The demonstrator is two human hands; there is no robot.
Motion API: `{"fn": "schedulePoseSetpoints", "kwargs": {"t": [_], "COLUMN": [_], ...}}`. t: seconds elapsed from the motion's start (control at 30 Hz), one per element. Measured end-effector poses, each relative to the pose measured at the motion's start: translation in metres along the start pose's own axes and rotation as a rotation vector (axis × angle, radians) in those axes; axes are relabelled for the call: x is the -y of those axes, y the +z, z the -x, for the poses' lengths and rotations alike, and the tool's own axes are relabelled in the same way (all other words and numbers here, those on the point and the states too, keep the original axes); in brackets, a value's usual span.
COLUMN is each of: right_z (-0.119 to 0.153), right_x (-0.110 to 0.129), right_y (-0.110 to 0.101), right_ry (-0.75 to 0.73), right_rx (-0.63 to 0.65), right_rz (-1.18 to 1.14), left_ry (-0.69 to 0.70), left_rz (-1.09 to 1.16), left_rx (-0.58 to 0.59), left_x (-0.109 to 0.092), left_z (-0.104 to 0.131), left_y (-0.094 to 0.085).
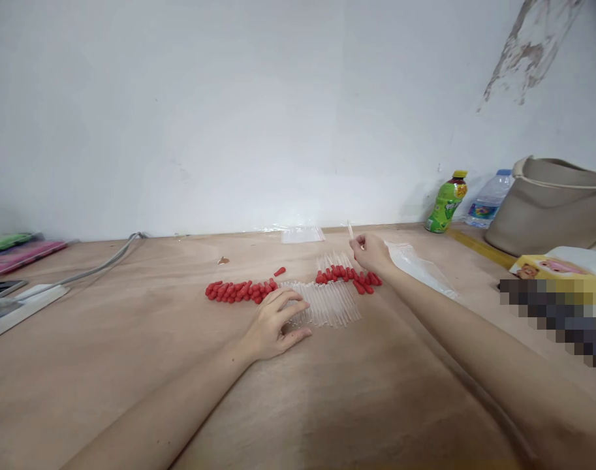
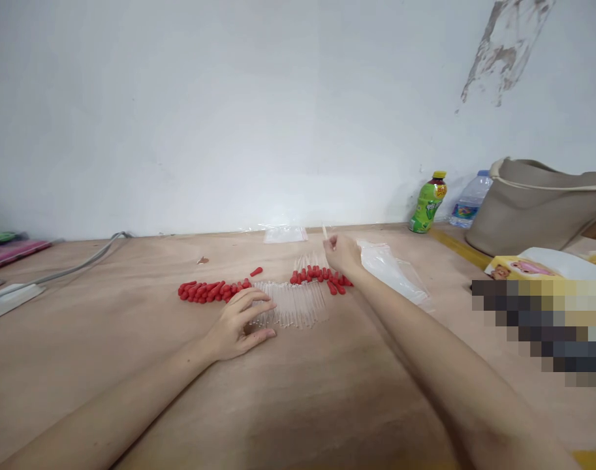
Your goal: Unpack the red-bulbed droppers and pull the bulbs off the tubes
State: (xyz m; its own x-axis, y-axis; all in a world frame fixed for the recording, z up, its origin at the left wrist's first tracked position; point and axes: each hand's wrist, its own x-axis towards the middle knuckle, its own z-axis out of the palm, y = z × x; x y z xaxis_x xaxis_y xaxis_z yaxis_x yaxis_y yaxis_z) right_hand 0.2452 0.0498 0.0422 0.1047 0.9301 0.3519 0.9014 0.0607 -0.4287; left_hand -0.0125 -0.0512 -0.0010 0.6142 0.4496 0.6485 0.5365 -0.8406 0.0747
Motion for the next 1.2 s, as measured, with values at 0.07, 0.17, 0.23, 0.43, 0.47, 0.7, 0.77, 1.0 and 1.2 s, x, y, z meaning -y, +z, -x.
{"fn": "schedulePoseSetpoints", "kwargs": {"t": [0.07,0.17,0.23,0.43,0.47,0.7,0.77,1.0,1.2], "right_z": [0.023,0.069,0.097,0.125,0.125,0.125,0.125,0.124,0.122], "right_x": [0.004,0.008,0.009,0.015,0.015,0.014,0.012,0.009,0.005], "right_y": [-0.005,-0.009,-0.01,0.003,0.005,0.012,0.012,0.011,0.01], "right_ry": [-0.138,-0.593,-0.786,-0.982,-0.99,-0.95,-0.961,-1.008,-1.056], "right_rx": [-0.055,-0.085,-0.08,-0.241,-0.253,-0.269,-0.259,-0.249,-0.304], "right_rz": [-0.056,-0.106,-0.05,-0.069,-0.073,0.078,0.078,0.11,0.105], "left_ry": [-0.002,0.0,0.037,0.263,0.284,0.269,0.281,0.262,0.245], "left_rz": [-0.055,-0.151,-0.197,-0.337,-0.353,-0.375,-0.365,-0.307,-0.263], "left_rx": [-0.084,-0.199,-0.193,-0.094,-0.092,-0.094,-0.088,-0.084,-0.114], "left_x": [0.0,-0.002,-0.004,-0.012,-0.013,-0.015,-0.015,-0.016,-0.013], "left_z": [0.0,-0.002,-0.005,-0.01,-0.01,-0.01,-0.01,-0.009,-0.007], "left_y": [0.0,0.0,-0.001,0.005,0.007,0.013,0.013,0.012,0.01]}}
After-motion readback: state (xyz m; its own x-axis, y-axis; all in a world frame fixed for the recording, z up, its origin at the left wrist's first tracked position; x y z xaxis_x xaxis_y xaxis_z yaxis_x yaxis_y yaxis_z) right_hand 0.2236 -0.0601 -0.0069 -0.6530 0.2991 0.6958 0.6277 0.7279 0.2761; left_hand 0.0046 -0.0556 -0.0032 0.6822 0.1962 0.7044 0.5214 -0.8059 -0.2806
